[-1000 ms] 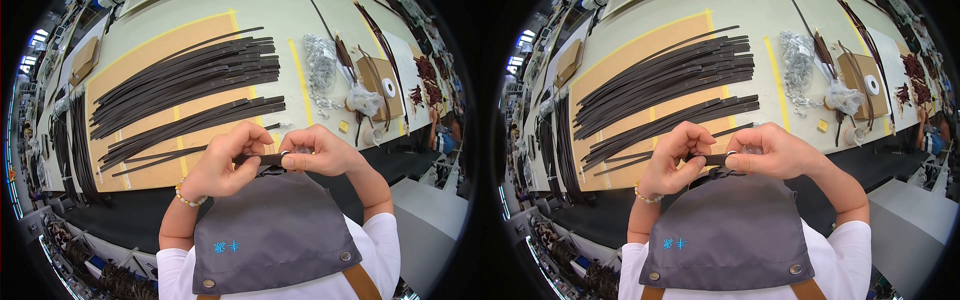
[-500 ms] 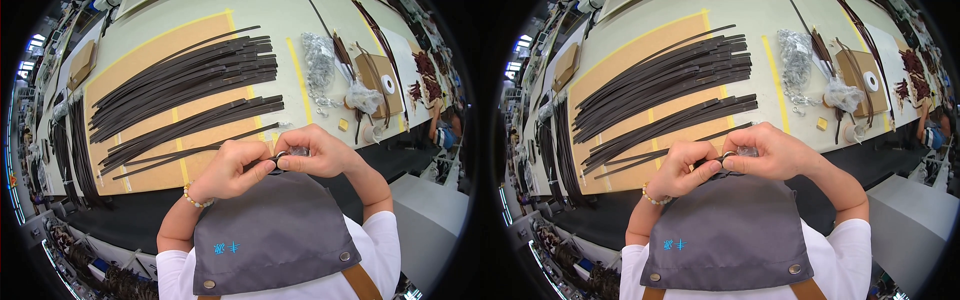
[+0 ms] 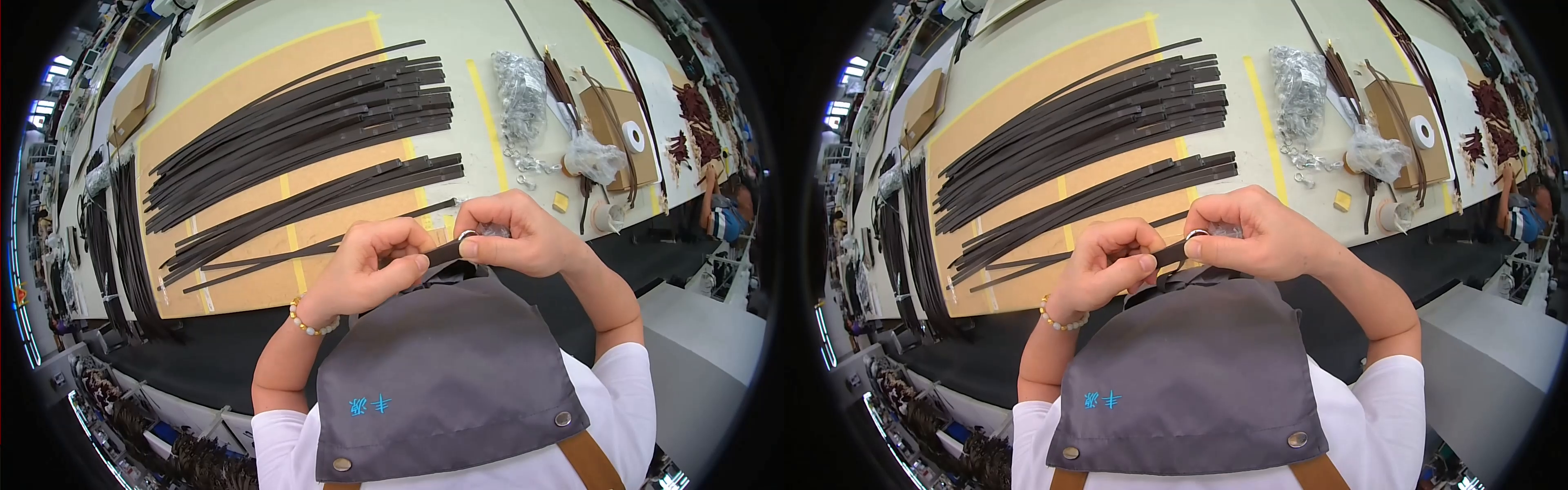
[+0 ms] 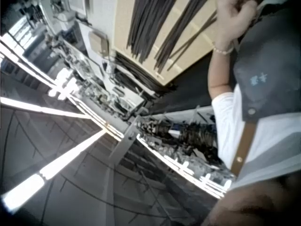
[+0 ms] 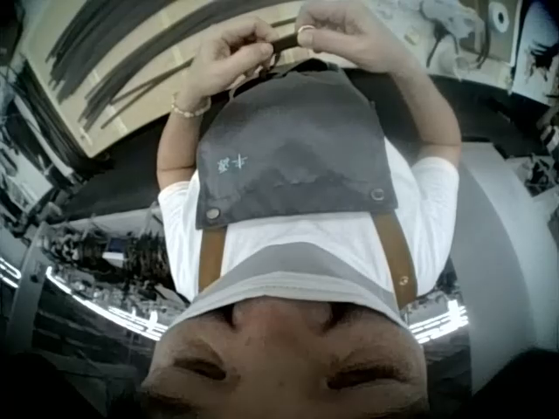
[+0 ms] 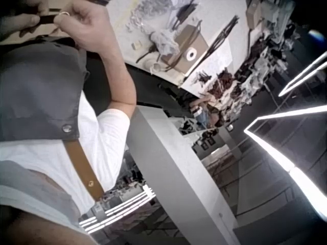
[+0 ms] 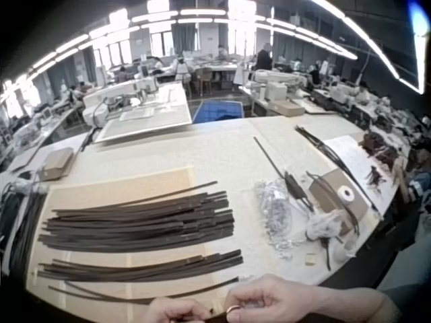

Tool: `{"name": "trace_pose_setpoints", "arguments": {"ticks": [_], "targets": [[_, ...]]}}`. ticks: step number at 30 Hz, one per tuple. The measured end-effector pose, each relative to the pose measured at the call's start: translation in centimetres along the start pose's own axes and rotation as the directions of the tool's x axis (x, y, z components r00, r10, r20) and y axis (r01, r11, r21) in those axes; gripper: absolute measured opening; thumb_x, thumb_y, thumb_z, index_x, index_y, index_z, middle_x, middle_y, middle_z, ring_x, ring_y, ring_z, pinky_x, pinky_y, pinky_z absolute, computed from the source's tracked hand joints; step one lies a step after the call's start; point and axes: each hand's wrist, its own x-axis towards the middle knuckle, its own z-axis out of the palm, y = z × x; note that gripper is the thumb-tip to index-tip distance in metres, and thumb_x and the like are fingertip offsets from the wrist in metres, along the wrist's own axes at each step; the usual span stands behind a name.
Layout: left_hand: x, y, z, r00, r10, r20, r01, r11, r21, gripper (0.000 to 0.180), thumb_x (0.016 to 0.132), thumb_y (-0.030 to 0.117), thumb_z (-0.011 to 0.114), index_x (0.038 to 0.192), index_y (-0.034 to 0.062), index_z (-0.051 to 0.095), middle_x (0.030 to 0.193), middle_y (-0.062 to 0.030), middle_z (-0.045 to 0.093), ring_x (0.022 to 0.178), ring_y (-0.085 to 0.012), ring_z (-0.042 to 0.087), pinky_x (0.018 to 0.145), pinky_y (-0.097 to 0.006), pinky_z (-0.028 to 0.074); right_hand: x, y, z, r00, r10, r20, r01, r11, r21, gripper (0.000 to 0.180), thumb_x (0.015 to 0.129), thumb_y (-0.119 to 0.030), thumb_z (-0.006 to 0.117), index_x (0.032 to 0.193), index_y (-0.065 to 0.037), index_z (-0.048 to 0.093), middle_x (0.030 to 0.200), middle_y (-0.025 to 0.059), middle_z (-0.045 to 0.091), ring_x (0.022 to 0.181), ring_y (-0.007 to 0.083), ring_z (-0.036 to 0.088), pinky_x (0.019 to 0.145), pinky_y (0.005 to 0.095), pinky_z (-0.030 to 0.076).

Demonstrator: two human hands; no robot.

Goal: Attaching metal clips and rings to leather straps for goods production.

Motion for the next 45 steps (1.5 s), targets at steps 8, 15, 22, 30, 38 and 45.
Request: {"name": "trace_pose_setpoints", "arguments": {"ticks": [8,15,22,30,38,45], "targets": [[0.6,1.0,0.8,0.998,-0.056,-0.009,0.056,0.998,-0.001,0.005,0.090,0.004,0.064,0.093,-0.0002,0.064,0.075,0.0050,0.060,0.067,-0.0001,0.051,0.061,-0.020,0.041,0.0,-0.6,0.2,1.000,0.016,-0.023,-0.017,1.000,-0.024,0.018,0.093,-0.018,0.069,0.090,0.000,0.066,0.072,-0.0015,0.062,0.068,0.0047,0.051,0.060,0.0242,0.040],[0.9,1.0,1.2,0.998,-0.066,-0.023,0.066,0.998,0.002,0.007,0.090,0.007,0.067,0.091,0.0016,0.063,0.072,0.0047,0.059,0.060,0.0006,0.049,0.054,-0.019,0.037,0.0,-0.7,0.4,0.999,0.009,-0.046,-0.011,0.999,-0.053,0.016,0.092,-0.016,0.069,0.089,0.000,0.067,0.071,-0.0014,0.063,0.066,0.0045,0.051,0.059,0.0243,0.041],[0.9,0.0,1.4,0.999,-0.035,-0.034,0.034,0.999,-0.005,0.004,0.089,0.003,0.064,0.091,-0.0004,0.062,0.076,0.0039,0.061,0.068,-0.0001,0.052,0.062,-0.020,0.043,-0.1,-0.3,0.6,0.997,-0.028,-0.066,0.022,0.996,-0.091,0.016,0.091,-0.016,0.070,0.089,0.000,0.067,0.070,-0.0009,0.063,0.066,0.0047,0.053,0.059,0.0243,0.042],[0.9,0.9,1.3,0.999,-0.042,0.017,0.042,0.999,0.017,0.009,0.091,0.007,0.065,0.097,0.0011,0.063,0.077,0.0056,0.059,0.067,0.0000,0.050,0.059,-0.019,0.039,-0.3,-0.4,0.4,0.997,0.020,-0.069,-0.023,0.999,-0.040,0.015,0.091,-0.014,0.069,0.089,0.000,0.067,0.070,-0.0005,0.063,0.066,0.0047,0.054,0.059,0.0244,0.042],[1.1,0.7,1.2,1.000,-0.024,0.013,0.023,0.997,0.071,0.013,0.095,0.011,0.068,0.093,-0.0011,0.063,0.076,0.0035,0.060,0.069,-0.0018,0.051,0.059,-0.022,0.041,-0.1,-0.2,0.3,0.997,-0.010,-0.071,0.008,0.999,-0.039,0.014,0.092,-0.014,0.069,0.090,0.000,0.067,0.071,-0.0008,0.063,0.066,0.0053,0.054,0.060,0.0242,0.043],[1.2,0.6,1.1,0.991,0.118,-0.062,-0.118,0.993,0.003,0.017,0.095,0.009,0.072,0.104,-0.0017,0.062,0.089,-0.0021,0.066,0.074,-0.0030,0.057,0.063,-0.021,0.047,-0.4,-2.0,-1.5,0.982,-0.167,-0.086,0.149,0.971,-0.185,0.018,0.088,-0.009,0.070,0.106,-0.003,0.070,0.082,0.0005,0.067,0.071,0.0077,0.057,0.064,0.0244,0.044]]}}
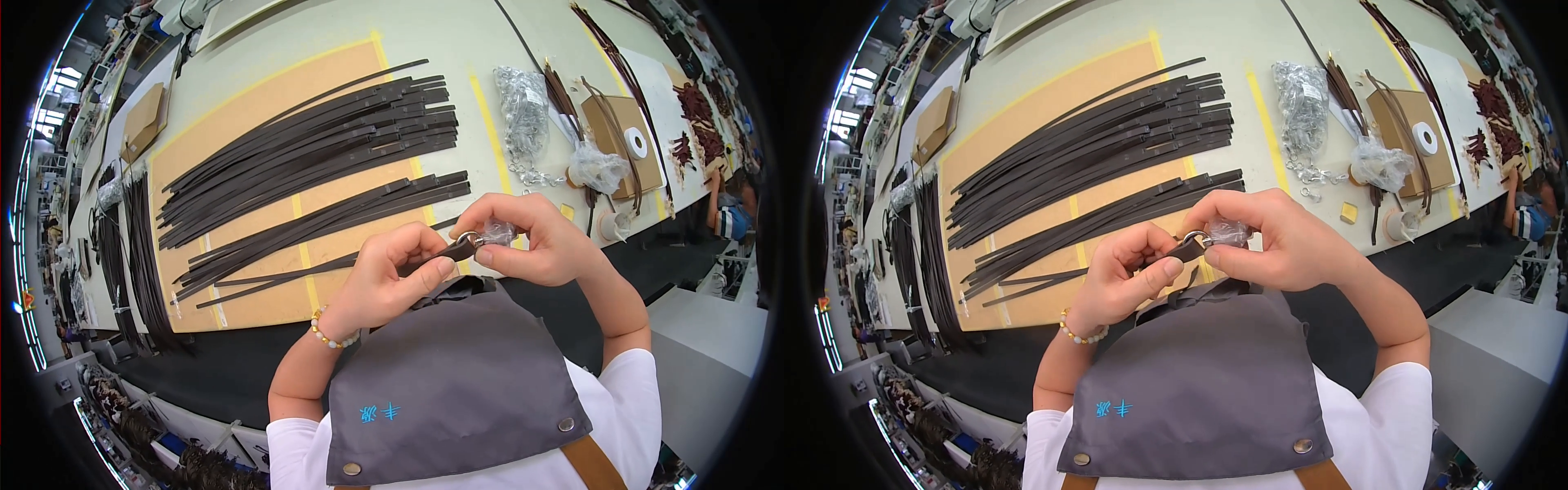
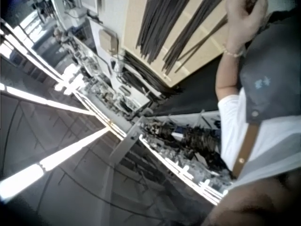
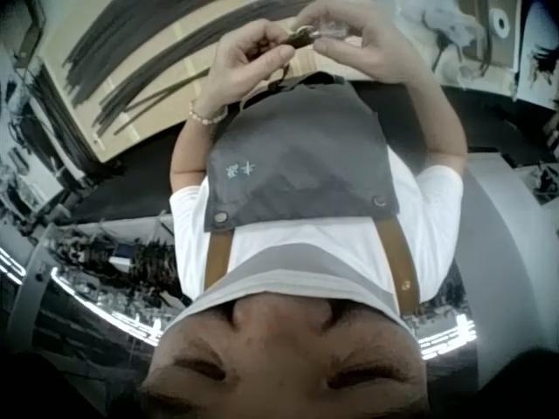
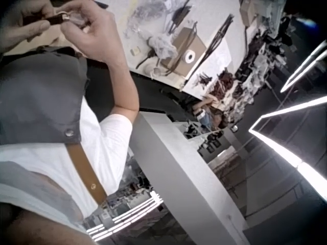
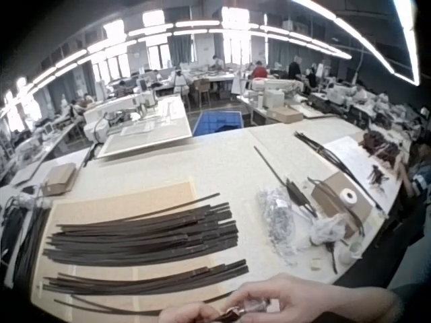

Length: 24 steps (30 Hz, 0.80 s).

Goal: Attaching metal clips and rings to leather straps for goods production.

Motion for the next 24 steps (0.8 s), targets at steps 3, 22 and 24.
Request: {"name": "trace_pose_setpoints", "arguments": {"ticks": [3,22,24], "targets": [[0.7,-0.2,1.4,0.939,0.321,-0.124,-0.300,0.940,0.163,0.029,0.091,0.004,0.076,0.114,-0.0013,0.059,0.098,-0.0053,0.069,0.077,-0.0040,0.059,0.063,-0.023,0.050,-0.2,-0.8,-0.4,0.987,-0.127,-0.099,0.117,0.988,-0.104,0.027,0.085,-0.002,0.069,0.112,-0.003,0.070,0.086,0.0021,0.066,0.075,0.0096,0.059,0.068,0.0253,0.046],[3.1,2.7,3.9,0.909,0.407,-0.090,-0.383,0.901,0.205,0.020,0.108,0.011,0.054,0.116,-0.0063,0.059,0.090,-0.0128,0.073,0.075,-0.0148,0.072,0.068,-0.028,0.060,3.0,-8.2,-4.9,0.995,-0.048,-0.089,0.026,0.972,-0.232,0.027,0.097,-0.027,0.072,0.087,-0.003,0.064,0.064,-0.0005,0.063,0.053,0.0039,0.057,0.046,0.0218,0.042],[3.0,3.2,4.0,0.949,0.299,-0.100,-0.295,0.954,0.053,0.022,0.108,0.015,0.054,0.113,-0.0057,0.061,0.088,-0.0134,0.073,0.071,-0.0146,0.071,0.065,-0.027,0.058,3.4,-7.8,-4.6,0.997,-0.041,-0.071,0.029,0.986,-0.164,0.027,0.098,-0.026,0.070,0.086,-0.004,0.063,0.062,-0.0026,0.059,0.052,0.0026,0.055,0.044,0.0204,0.039]]}}
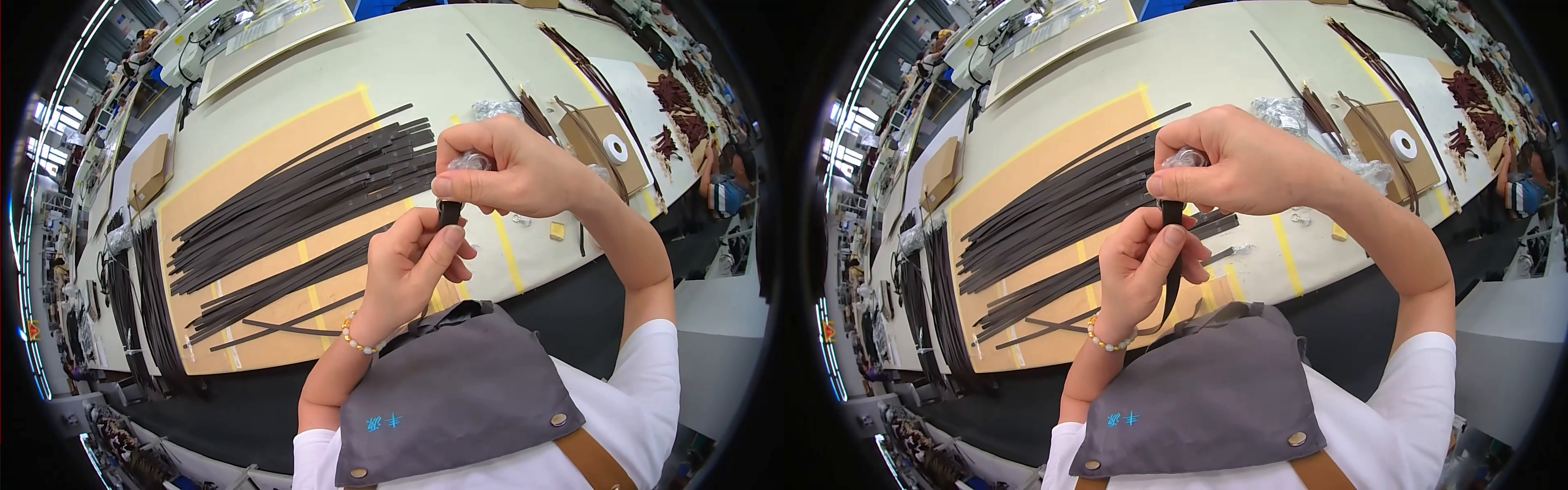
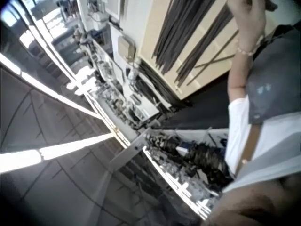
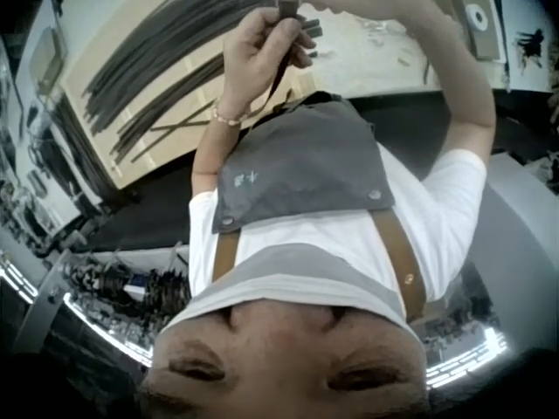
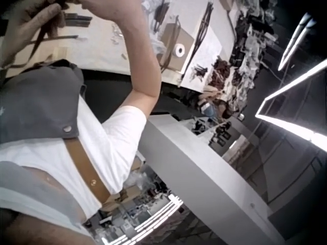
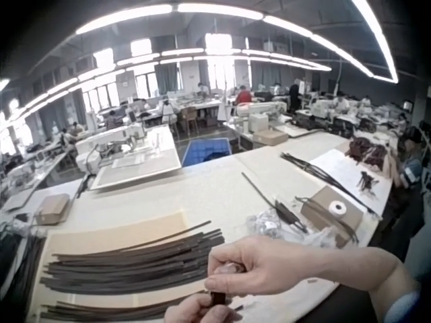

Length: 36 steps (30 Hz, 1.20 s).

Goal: Attaching metal clips and rings to leather straps for goods production.

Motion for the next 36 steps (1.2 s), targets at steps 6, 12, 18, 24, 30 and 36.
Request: {"name": "trace_pose_setpoints", "arguments": {"ticks": [6,12,18,24,30,36], "targets": [[-0.4,-1.2,0.7,0.987,0.102,-0.122,-0.111,0.991,-0.075,0.025,0.106,0.017,0.058,0.099,-0.0051,0.065,0.081,-0.0137,0.071,0.060,-0.0145,0.066,0.055,-0.025,0.054,-0.2,0.2,1.0,0.994,0.106,0.022,-0.108,0.981,0.160,0.024,0.099,-0.025,0.068,0.086,-0.005,0.063,0.059,-0.0053,0.055,0.050,0.0025,0.051,0.043,0.0211,0.037],[-1.4,-1.6,1.1,0.987,0.025,-0.158,-0.041,0.994,-0.099,0.027,0.104,0.019,0.060,0.090,-0.0037,0.064,0.072,-0.0121,0.068,0.053,-0.0147,0.061,0.049,-0.025,0.050,-0.8,2.4,1.4,0.985,0.136,0.104,-0.160,0.947,0.278,0.020,0.097,-0.020,0.070,0.093,-0.001,0.065,0.075,0.0006,0.065,0.061,0.0060,0.062,0.053,0.0221,0.049],[-2.5,-1.6,1.2,0.983,-0.185,-0.007,0.179,0.958,-0.223,0.024,0.106,0.018,0.055,0.103,-0.0047,0.060,0.075,-0.0156,0.069,0.054,-0.0182,0.065,0.053,-0.028,0.053,-1.6,4.0,1.1,0.986,0.090,0.141,-0.126,0.956,0.265,0.017,0.094,-0.014,0.074,0.095,0.001,0.067,0.085,0.0032,0.069,0.068,0.0085,0.064,0.061,0.0229,0.052],[-3.2,-1.9,1.0,0.964,-0.250,0.093,0.266,0.911,-0.314,0.027,0.108,0.019,0.054,0.117,-0.0063,0.058,0.092,-0.0176,0.073,0.071,-0.0191,0.072,0.065,-0.030,0.058,-1.9,5.3,1.0,0.988,0.087,0.129,-0.112,0.972,0.207,0.020,0.096,-0.019,0.074,0.096,0.000,0.067,0.084,0.0010,0.068,0.069,0.0070,0.061,0.060,0.0226,0.049],[-3.1,-1.7,1.1,0.947,-0.306,0.097,0.320,0.891,-0.323,0.025,0.108,0.015,0.052,0.119,-0.0062,0.056,0.094,-0.0203,0.074,0.074,-0.0217,0.074,0.066,-0.030,0.059,-1.8,6.5,1.1,0.983,0.078,0.168,-0.125,0.948,0.292,0.021,0.097,-0.021,0.073,0.097,-0.002,0.067,0.086,0.0007,0.068,0.070,0.0068,0.060,0.060,0.0231,0.049],[-2.5,-1.4,1.6,0.921,-0.388,0.038,0.381,0.875,-0.297,0.022,0.105,0.015,0.051,0.111,-0.0050,0.058,0.084,-0.0215,0.073,0.062,-0.0253,0.072,0.057,-0.033,0.060,-1.9,7.1,1.3,0.984,0.050,0.169,-0.109,0.925,0.365,0.019,0.097,-0.019,0.072,0.099,-0.001,0.067,0.090,0.0025,0.069,0.073,0.0071,0.061,0.063,0.0232,0.050]]}}
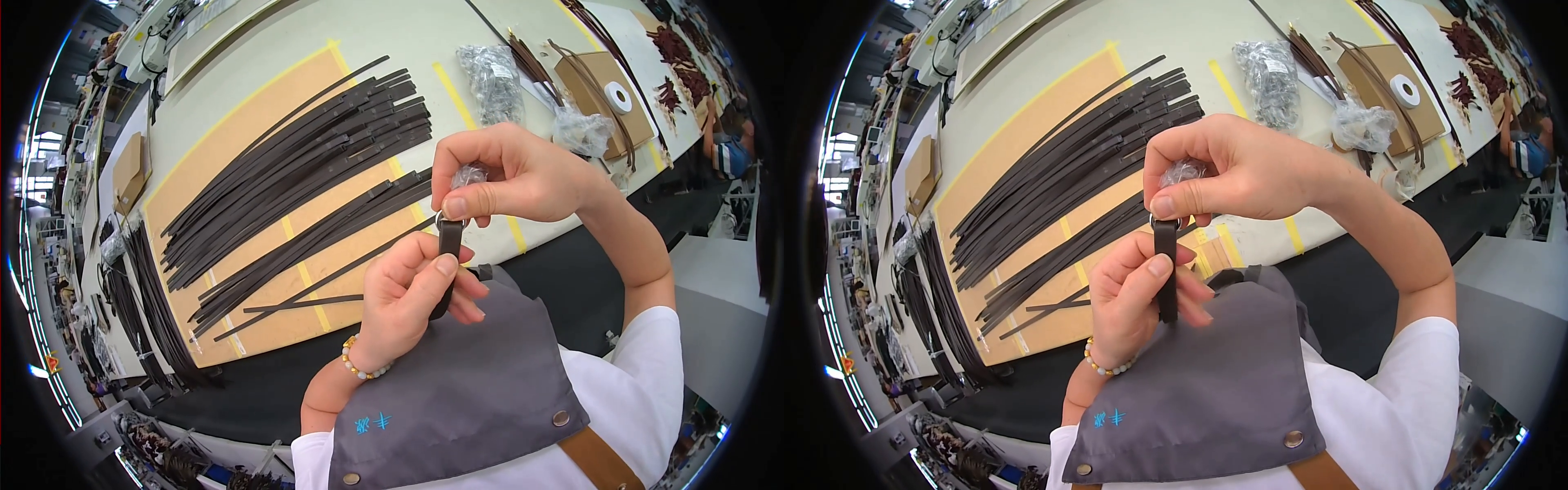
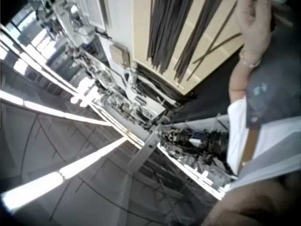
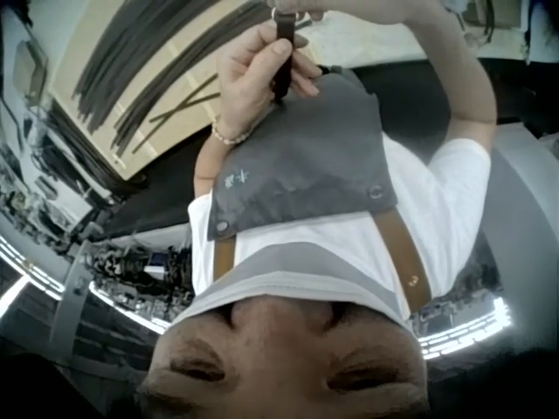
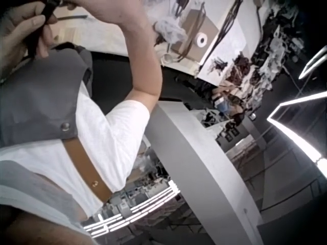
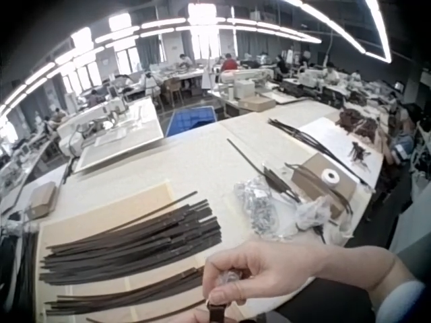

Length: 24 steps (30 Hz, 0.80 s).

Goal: Attaching metal clips and rings to leather straps for goods production.

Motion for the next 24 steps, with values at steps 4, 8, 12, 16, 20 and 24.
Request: {"name": "trace_pose_setpoints", "arguments": {"ticks": [4,8,12,16,20,24], "targets": [[0.4,-0.2,-0.2,0.999,-0.007,0.034,0.009,0.999,-0.050,0.022,0.108,0.015,0.051,0.114,-0.0050,0.058,0.090,-0.0167,0.073,0.070,-0.0199,0.073,0.062,-0.029,0.059,-0.3,-0.2,0.1,1.000,-0.031,0.002,0.031,1.000,0.003,0.019,0.097,-0.018,0.072,0.100,0.000,0.067,0.091,0.0037,0.069,0.076,0.0074,0.062,0.065,0.0237,0.051],[0.8,-0.5,0.0,0.999,0.042,-0.031,-0.040,0.998,0.057,0.022,0.106,0.016,0.051,0.106,-0.0046,0.059,0.080,-0.0189,0.072,0.061,-0.0228,0.071,0.055,-0.031,0.059,-0.4,-0.2,0.2,0.999,-0.048,-0.018,0.047,0.998,-0.041,0.018,0.098,-0.017,0.071,0.099,0.000,0.066,0.088,0.0015,0.069,0.080,0.0083,0.064,0.071,0.0243,0.052],[0.8,-0.8,0.0,0.987,0.151,-0.063,-0.134,0.968,0.211,0.021,0.105,0.013,0.053,0.098,-0.0043,0.062,0.073,-0.0145,0.070,0.055,-0.0168,0.066,0.051,-0.026,0.054,-0.4,0.1,0.4,0.978,-0.206,-0.022,0.197,0.958,-0.211,0.014,0.095,-0.014,0.073,0.096,-0.001,0.068,0.085,0.0032,0.070,0.077,0.0118,0.065,0.068,0.0265,0.052],[0.9,-0.8,-0.1,0.969,0.217,-0.114,-0.182,0.948,0.260,0.020,0.103,0.011,0.054,0.093,-0.0042,0.064,0.068,-0.0108,0.068,0.051,-0.0127,0.062,0.048,-0.024,0.049,-0.8,-0.5,1.4,0.945,-0.322,-0.065,0.261,0.855,-0.448,0.009,0.087,-0.007,0.077,0.092,-0.002,0.070,0.080,0.0058,0.069,0.071,0.0198,0.066,0.064,0.0296,0.052],[1.2,-1.4,-0.7,0.956,0.274,-0.107,-0.228,0.919,0.321,0.020,0.104,0.011,0.056,0.093,-0.0033,0.064,0.066,-0.0088,0.068,0.050,-0.0107,0.061,0.047,-0.023,0.048,-1.1,-0.8,2.7,0.859,-0.512,0.030,0.352,0.546,-0.760,0.011,0.085,-0.005,0.072,0.090,-0.004,0.063,0.074,0.0078,0.064,0.070,0.0289,0.065,0.060,0.0357,0.051],[1.1,-1.8,-1.5,0.986,0.159,-0.055,-0.142,0.962,0.235,0.019,0.105,0.014,0.056,0.098,-0.0030,0.063,0.070,-0.0095,0.069,0.054,-0.0111,0.063,0.049,-0.022,0.049,-0.9,0.1,2.2,0.882,-0.471,-0.026,0.338,0.668,-0.663,0.011,0.083,-0.003,0.078,0.091,-0.003,0.070,0.080,0.0053,0.069,0.067,0.0193,0.067,0.060,0.0307,0.052]]}}
